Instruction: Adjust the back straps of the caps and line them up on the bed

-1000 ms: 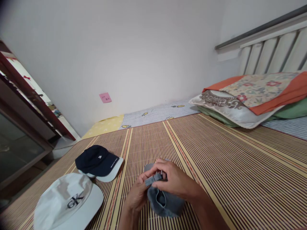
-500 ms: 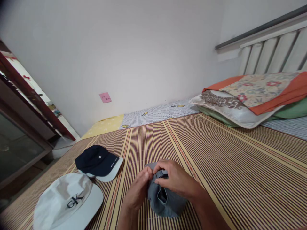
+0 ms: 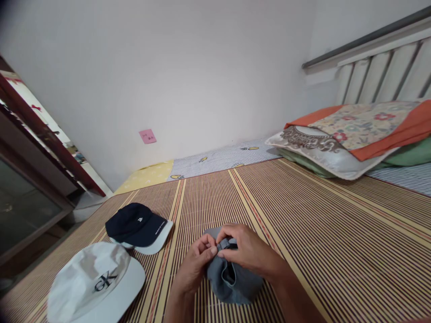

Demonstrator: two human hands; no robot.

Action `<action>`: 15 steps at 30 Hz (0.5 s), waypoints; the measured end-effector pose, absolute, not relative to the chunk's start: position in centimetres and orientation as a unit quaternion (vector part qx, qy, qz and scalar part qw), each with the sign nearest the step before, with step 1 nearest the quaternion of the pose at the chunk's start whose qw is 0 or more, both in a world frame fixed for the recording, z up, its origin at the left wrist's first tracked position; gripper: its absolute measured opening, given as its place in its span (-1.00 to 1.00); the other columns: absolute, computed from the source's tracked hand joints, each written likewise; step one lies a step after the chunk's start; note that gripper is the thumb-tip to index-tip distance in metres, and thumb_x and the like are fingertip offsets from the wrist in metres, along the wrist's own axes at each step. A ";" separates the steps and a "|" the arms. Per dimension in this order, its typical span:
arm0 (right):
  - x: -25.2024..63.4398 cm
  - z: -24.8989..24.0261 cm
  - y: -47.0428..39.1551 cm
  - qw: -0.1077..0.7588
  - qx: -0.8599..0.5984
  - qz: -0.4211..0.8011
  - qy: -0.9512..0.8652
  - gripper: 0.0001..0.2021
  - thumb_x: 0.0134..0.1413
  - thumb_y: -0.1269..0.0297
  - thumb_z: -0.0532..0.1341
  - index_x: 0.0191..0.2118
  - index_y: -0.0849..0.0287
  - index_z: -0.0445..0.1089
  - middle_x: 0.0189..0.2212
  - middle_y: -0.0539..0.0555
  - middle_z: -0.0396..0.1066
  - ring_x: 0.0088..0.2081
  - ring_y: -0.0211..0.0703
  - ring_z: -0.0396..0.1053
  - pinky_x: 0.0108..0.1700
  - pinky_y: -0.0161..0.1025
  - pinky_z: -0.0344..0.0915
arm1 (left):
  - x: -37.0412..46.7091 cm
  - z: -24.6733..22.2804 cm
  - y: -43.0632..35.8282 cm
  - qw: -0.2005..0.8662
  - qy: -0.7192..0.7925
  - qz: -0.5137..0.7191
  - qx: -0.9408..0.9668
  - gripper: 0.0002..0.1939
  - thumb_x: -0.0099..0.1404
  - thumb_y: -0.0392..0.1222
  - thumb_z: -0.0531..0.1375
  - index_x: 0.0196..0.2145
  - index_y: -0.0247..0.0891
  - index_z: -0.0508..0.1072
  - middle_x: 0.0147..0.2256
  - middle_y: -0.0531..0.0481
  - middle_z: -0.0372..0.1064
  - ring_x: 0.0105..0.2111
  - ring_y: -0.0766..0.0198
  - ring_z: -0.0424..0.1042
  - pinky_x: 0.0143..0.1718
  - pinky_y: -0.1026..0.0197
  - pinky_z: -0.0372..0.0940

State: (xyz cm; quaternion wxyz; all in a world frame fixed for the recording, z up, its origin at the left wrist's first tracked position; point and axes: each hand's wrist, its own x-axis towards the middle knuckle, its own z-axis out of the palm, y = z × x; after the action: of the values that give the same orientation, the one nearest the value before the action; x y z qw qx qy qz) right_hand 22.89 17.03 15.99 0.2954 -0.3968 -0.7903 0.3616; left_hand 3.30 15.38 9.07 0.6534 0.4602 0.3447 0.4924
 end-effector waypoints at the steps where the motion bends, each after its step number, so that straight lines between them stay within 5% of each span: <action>1: 22.9 15.9 17.1 0.296 -0.396 0.360 -0.791 -0.84 -0.08 0.44 0.31 -0.31 0.11 0.54 -0.33 -0.04 0.53 -0.26 -0.14 0.42 -0.20 -0.23 0.19 | 3.2 9.1 15.4 0.653 0.348 0.490 0.462 -0.55 0.12 0.05 0.48 -0.39 -0.24 0.32 -0.49 0.16 0.23 -0.55 0.46 0.10 -0.52 0.33 -0.08; 15: 23.0 15.6 17.3 0.318 -0.364 0.394 -0.782 -0.85 -0.05 0.44 0.31 -0.29 0.11 0.51 -0.29 -0.02 0.55 -0.20 -0.13 0.46 -0.09 -0.22 0.30 | 3.0 9.5 15.4 0.659 0.352 0.499 0.440 -0.55 0.04 -0.03 0.47 -0.49 -0.20 0.24 -0.58 0.22 0.11 -0.60 0.46 -0.05 -0.56 0.31 -0.15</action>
State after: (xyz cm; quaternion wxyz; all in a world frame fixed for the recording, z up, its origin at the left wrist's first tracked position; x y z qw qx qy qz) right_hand 23.04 17.31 15.60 0.3181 -0.3643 -0.7818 0.3936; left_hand 3.04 15.35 9.46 0.6588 0.4397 0.3516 0.4990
